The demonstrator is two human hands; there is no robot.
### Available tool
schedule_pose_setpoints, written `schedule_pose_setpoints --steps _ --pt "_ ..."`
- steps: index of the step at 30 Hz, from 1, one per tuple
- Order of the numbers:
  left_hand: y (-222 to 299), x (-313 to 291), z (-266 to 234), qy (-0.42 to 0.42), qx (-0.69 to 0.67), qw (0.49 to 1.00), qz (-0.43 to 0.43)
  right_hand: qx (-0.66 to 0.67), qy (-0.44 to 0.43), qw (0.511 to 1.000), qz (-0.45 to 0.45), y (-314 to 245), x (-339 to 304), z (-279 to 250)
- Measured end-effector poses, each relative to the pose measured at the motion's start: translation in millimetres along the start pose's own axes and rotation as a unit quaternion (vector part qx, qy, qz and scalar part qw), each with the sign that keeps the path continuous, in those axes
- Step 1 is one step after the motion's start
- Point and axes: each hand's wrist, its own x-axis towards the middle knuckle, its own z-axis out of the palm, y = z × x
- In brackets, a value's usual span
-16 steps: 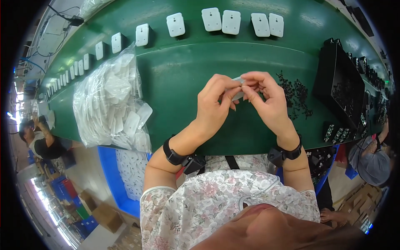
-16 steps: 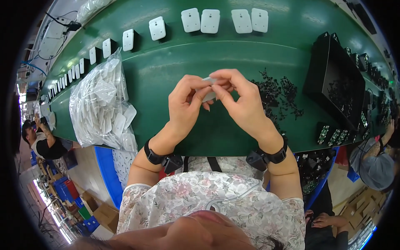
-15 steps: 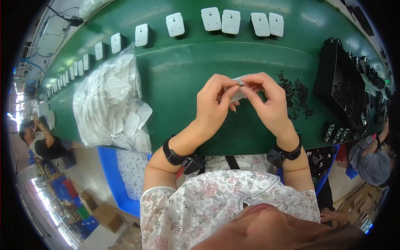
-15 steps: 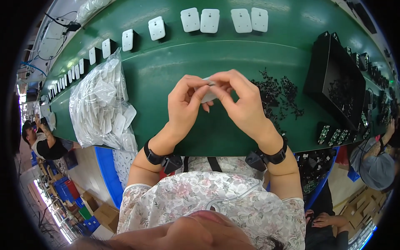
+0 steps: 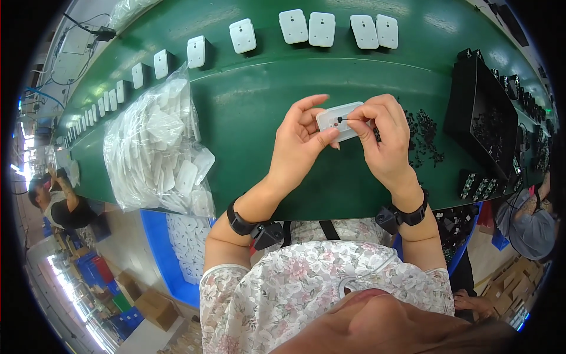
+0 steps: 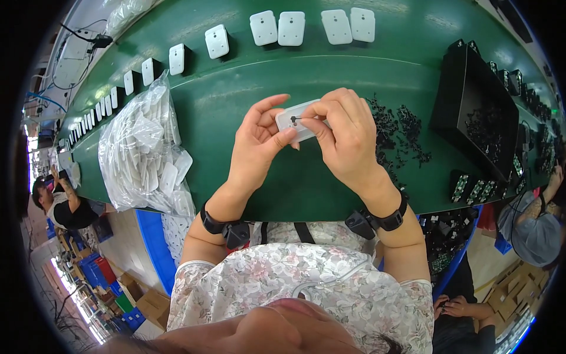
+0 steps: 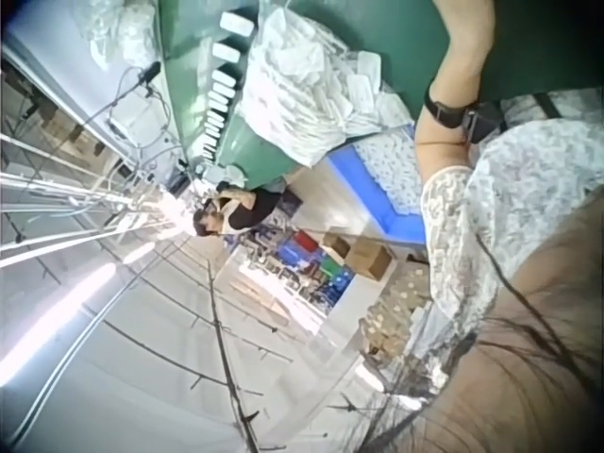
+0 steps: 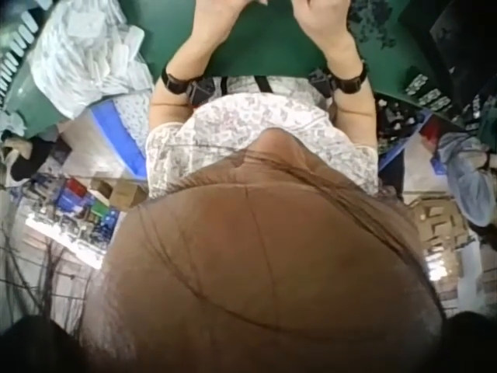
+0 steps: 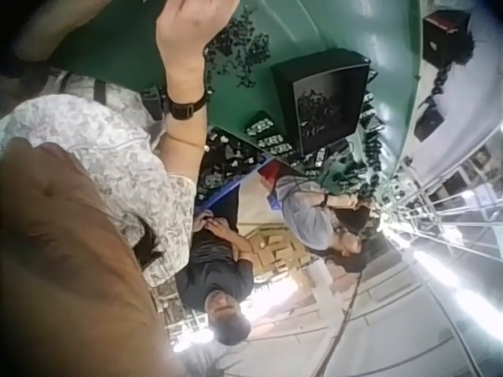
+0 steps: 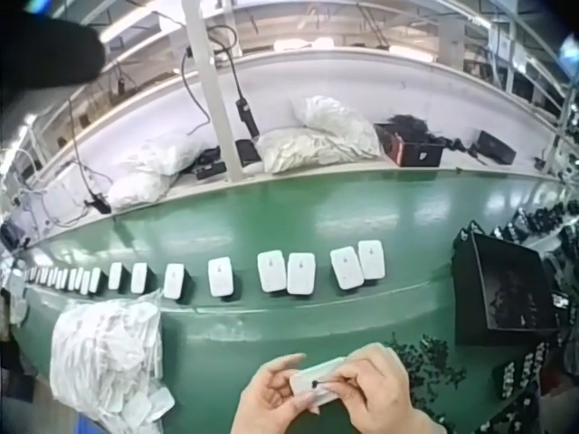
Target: The person picks up a white plastic plate, inserts a small black component into it by hand, and then presses a black plastic housing onto the plate before placing the assembled unit onto the green workbench.
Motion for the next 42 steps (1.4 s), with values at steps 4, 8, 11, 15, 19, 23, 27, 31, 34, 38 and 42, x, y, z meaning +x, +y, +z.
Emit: schedule_pose_setpoints --steps 4,8,11,15,19,23,27,31,34,38,42 --pt "5.5 4.0 -6.8 0.008 -0.074 0.988 -0.138 0.047 -0.021 0.998 0.023 1.1 0.3 0.6" --pt "10.5 5.2 -9.6 -0.027 -0.176 0.964 -0.199 0.09 -0.039 0.992 0.077 3.3 0.5 1.5" --pt "5.9 4.4 -7.8 0.005 -0.121 0.974 -0.192 0.1 -0.055 0.989 0.088 3.4 1.2 -0.7" --pt "-1.8 0.7 -4.5 0.022 -0.062 0.988 -0.142 0.054 -0.073 0.994 0.063 1.7 1.5 -0.7" --pt "-7.0 -2.3 -2.0 0.012 -0.006 0.996 -0.083 0.035 -0.074 0.992 0.097 0.1 0.0 -0.2" --pt "-12.7 -7.4 2.5 0.01 0.03 0.999 -0.006 0.113 -0.096 0.971 0.186 -1.2 -0.5 -3.3" --pt "-14.6 -11.1 7.1 0.022 0.11 0.991 0.069 0.306 -0.119 0.876 0.354 1.7 -2.6 -2.3" --pt "-15.3 -7.9 2.8 0.044 0.138 0.987 0.07 0.213 -0.053 0.949 0.227 -6.2 -9.4 12.8" --pt "-8.4 -5.0 2.9 0.044 0.071 0.996 0.039 0.163 -0.044 0.971 0.167 -2.7 -8.1 9.0" --pt "-1.8 -5.9 3.5 0.027 0.055 0.998 0.017 0.143 -0.005 0.977 0.158 -0.7 3.0 -5.9" --pt "-6.3 -6.0 0.9 -0.002 0.067 0.997 0.031 0.162 -0.108 0.968 0.157 5.6 -0.2 -5.3"
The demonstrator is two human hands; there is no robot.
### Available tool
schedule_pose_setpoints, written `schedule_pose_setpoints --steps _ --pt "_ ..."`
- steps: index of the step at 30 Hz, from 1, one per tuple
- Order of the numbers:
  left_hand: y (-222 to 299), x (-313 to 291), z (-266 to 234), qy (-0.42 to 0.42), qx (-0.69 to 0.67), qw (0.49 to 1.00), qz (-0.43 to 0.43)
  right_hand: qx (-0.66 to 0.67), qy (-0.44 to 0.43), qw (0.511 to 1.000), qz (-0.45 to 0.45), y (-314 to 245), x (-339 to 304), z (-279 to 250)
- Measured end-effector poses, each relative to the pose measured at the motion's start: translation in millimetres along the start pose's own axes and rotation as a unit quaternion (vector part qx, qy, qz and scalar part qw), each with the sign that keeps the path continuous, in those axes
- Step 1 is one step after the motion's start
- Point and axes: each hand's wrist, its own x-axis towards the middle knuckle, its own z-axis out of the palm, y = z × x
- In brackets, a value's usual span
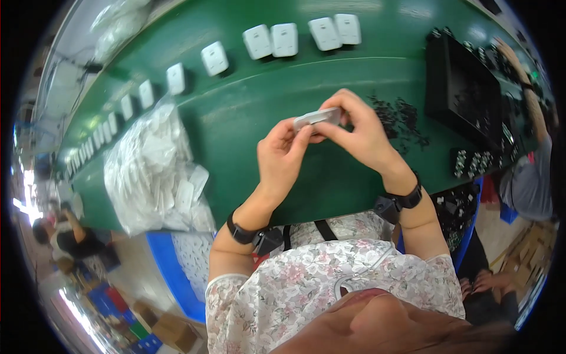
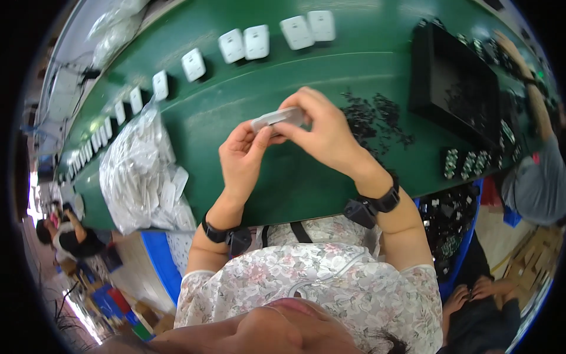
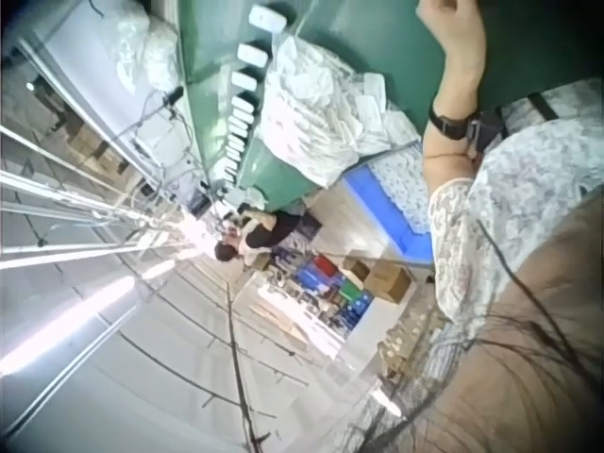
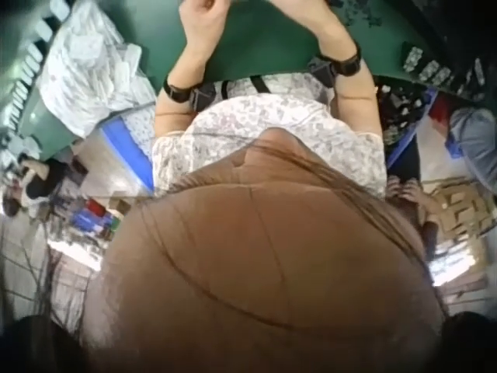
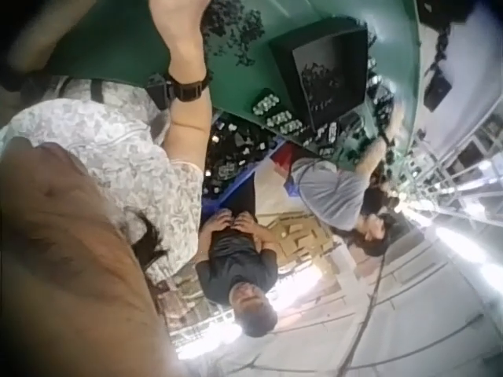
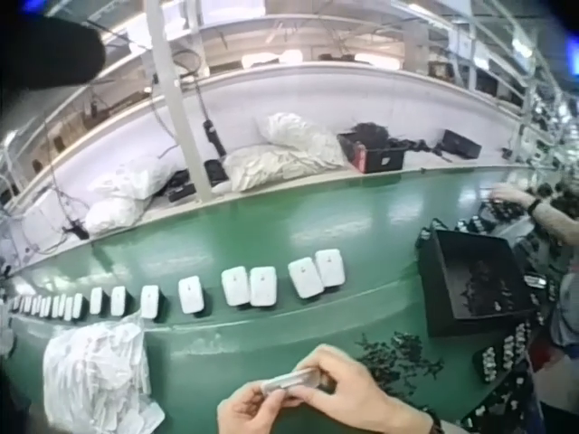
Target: The person picks up a white plastic plate, inserts a small black component into it by hand, and then presses a black plastic housing onto the plate before placing the assembled unit onto the green workbench.
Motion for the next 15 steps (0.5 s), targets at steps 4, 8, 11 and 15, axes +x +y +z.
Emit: schedule_pose_setpoints --steps 4,8,11,15 --pt "2.9 -4.1 -1.7 -0.009 0.064 0.998 -0.016 0.07 -0.041 0.996 0.046 -0.5 -0.9 -5.0" --pt "5.6 -2.6 -3.0 -0.019 0.066 0.997 -0.031 -0.004 0.027 0.999 -0.02 -3.6 -4.7 -3.8" --pt "10.7 -0.4 5.0 -0.026 0.015 0.999 -0.031 0.003 0.061 0.998 -0.012 2.8 -4.1 -0.1" --pt "3.5 11.0 -18.4 -0.015 0.011 0.999 -0.034 0.116 0.023 0.991 0.062 -6.3 -18.5 -15.2"
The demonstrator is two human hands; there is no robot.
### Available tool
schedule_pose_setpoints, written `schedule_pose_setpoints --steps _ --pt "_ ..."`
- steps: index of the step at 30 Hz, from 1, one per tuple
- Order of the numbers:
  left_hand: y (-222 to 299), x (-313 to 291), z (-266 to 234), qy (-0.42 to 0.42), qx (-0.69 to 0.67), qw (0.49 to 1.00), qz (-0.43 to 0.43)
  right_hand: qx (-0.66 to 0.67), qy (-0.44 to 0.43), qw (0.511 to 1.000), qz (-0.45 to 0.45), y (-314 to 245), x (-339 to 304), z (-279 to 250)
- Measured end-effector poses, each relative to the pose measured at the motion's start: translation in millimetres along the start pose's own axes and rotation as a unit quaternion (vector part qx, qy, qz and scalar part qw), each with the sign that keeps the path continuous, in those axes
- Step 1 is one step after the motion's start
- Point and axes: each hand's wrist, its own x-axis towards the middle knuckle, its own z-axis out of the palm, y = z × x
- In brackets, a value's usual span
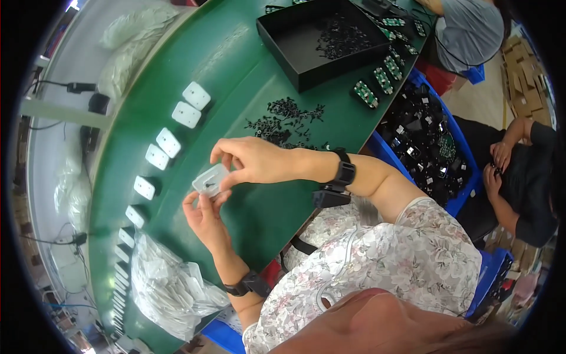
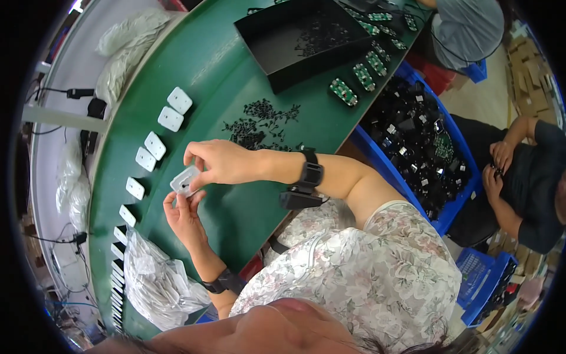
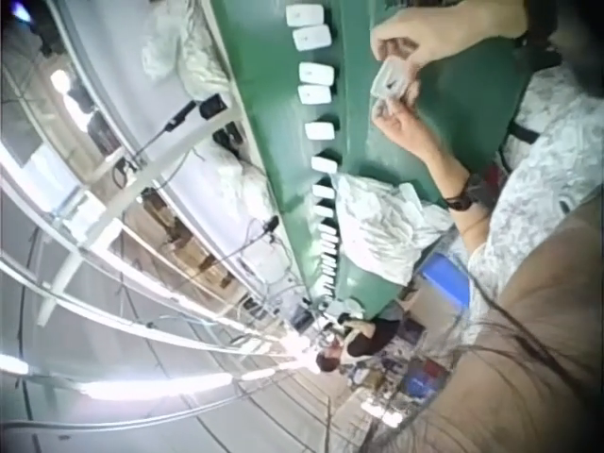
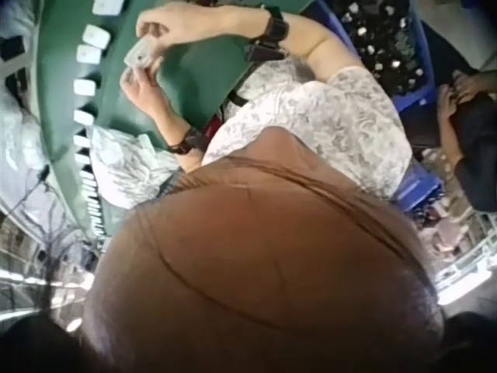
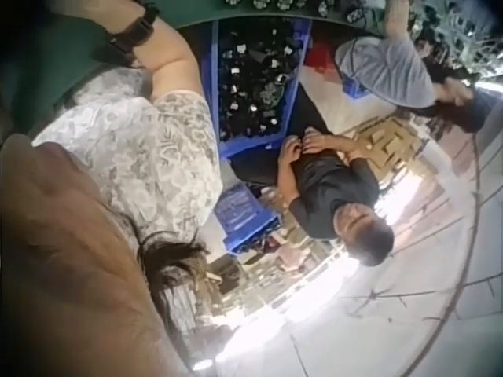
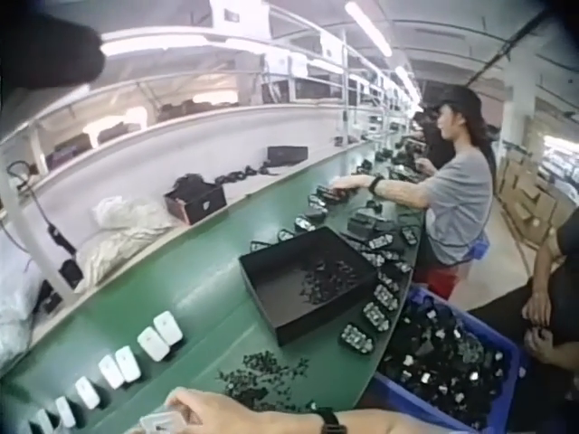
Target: The person picks up a white plastic plate, inserts a small black component into it by hand, and then presses a black plastic housing onto the plate before placing the assembled unit onto the green workbench.
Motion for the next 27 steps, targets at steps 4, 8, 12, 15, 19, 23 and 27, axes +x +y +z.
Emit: schedule_pose_setpoints --steps 4,8,12,15,19,23,27 --pt "-9.0 18.1 -17.5 0.015 0.133 0.991 -0.01 -0.385 0.281 0.853 -0.211 -2.2 -54.9 -52.8" --pt "-21.6 25.8 -38.5 0.059 0.338 0.939 0.016 -0.662 0.351 0.662 0.035 0.5 -106.2 -121.5" --pt "-29.7 28.2 -44.2 0.047 0.576 0.802 0.152 -0.691 0.26 0.643 0.202 19.3 -131.2 -150.2" --pt "-7.0 0.2 2.9 0.096 0.676 0.725 0.092 -0.586 0.298 0.737 0.158 15.9 -127.1 -135.2" --pt "-25.5 -16.2 -6.3 0.046 0.696 0.684 0.211 -0.132 0.17 0.974 -0.07 -1.3 -119.5 -76.6" --pt "-16.6 -28.5 -9.4 0.005 0.642 0.738 0.208 -0.14 -0.057 0.98 -0.128 16.3 -120.3 -8.6" --pt "-11.6 -30.8 -26.1 -0.042 0.6 0.76 0.247 -0.291 -0.133 0.938 -0.134 18.6 -118.5 -6.1"
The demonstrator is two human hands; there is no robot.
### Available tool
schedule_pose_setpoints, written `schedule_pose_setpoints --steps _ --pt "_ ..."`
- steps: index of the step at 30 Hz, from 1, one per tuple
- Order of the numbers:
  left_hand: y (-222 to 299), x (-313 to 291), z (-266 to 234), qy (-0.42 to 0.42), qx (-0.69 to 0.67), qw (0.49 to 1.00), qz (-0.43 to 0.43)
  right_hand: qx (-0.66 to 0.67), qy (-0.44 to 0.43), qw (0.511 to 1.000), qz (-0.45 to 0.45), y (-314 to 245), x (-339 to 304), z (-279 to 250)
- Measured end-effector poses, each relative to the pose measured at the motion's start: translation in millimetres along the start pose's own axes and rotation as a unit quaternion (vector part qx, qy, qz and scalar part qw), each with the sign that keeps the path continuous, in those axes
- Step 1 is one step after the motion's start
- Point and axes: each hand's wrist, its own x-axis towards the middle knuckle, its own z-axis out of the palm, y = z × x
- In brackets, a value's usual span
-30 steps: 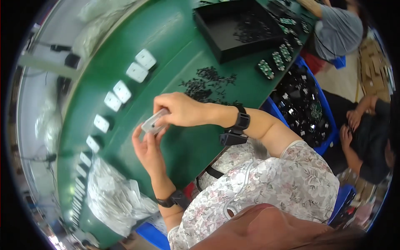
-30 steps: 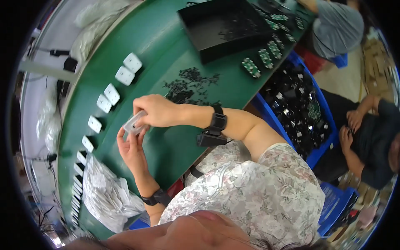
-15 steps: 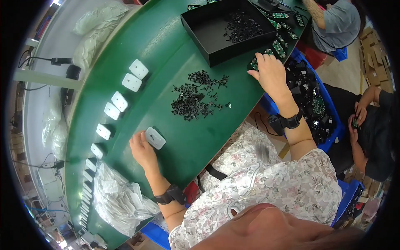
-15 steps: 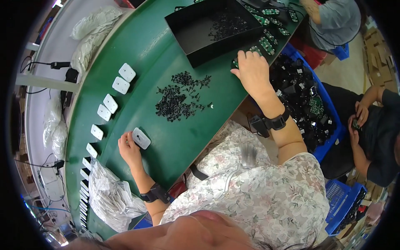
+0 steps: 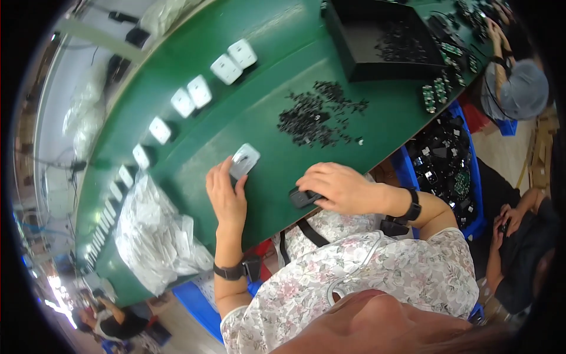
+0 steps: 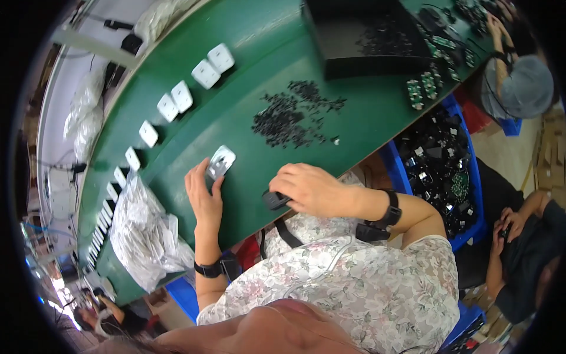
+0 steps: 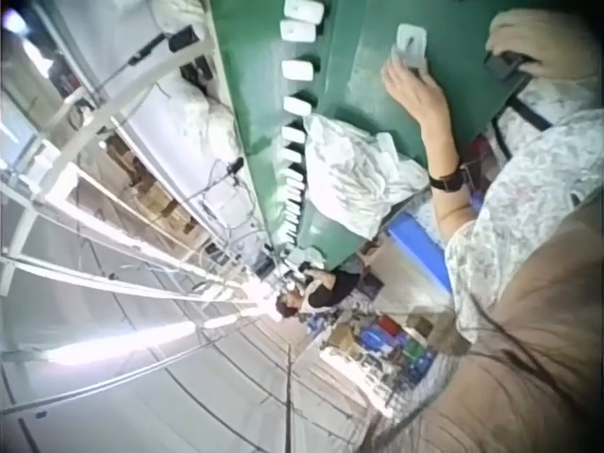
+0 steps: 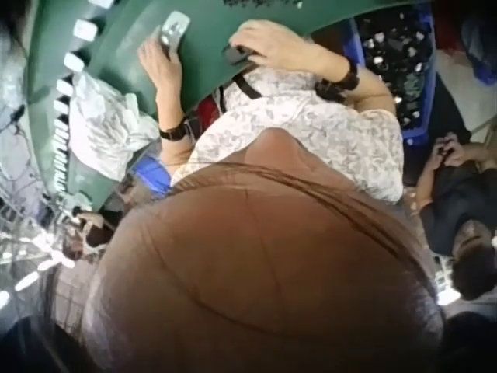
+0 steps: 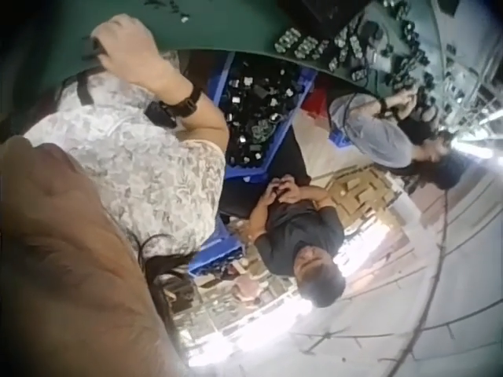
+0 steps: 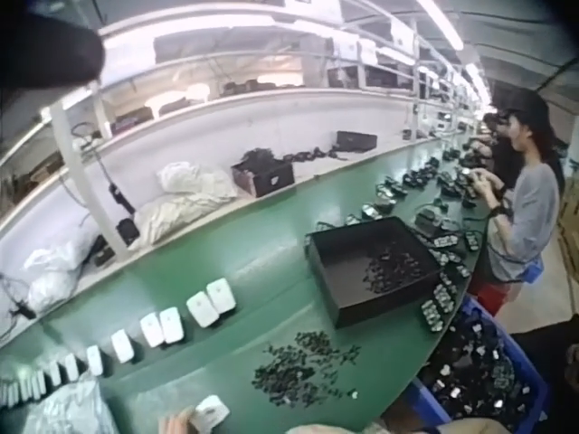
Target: The person picks up a white plastic plate, inserts a small black component into it by hand, and then presses a black plastic housing onto the plate before placing the assembled unit onto the green workbench.
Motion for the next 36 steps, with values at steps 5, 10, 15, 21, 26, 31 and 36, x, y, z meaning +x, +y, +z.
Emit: schedule_pose_setpoints --steps 5,10,15,21,26,31,36 --pt "-5.3 -0.1 0.0 -0.013 -0.02 0.999 0.041 -0.028 -0.005 0.999 -0.025 -9.6 29.6 -8.5" --pt "-9.9 -8.4 -10.3 0.04 -0.142 0.988 -0.055 -0.024 0.102 0.994 -0.025 -8.1 90.1 -9.0" --pt "-7.7 -16.0 -20.9 0.013 -0.203 0.977 -0.06 -0.064 0.038 0.996 -0.045 -0.1 114.4 8.4" --pt "-18.9 -22.6 -8.6 -0.007 -0.123 0.992 -0.003 -0.1 -0.001 0.993 -0.058 2.3 122.2 15.7" --pt "-18.9 -27.0 -5.7 -0.017 -0.085 0.996 -0.002 -0.127 -0.024 0.99 -0.059 -0.4 125.5 17.2" --pt "-10.4 -24.4 -7.3 -0.02 -0.011 0.999 0.026 -0.162 0.007 0.985 -0.068 0.7 122.3 20.0" --pt "-2.9 -15.4 -0.8 0.021 0.03 0.999 0.02 -0.026 -0.072 0.997 -0.032 27.2 143.4 -0.1"
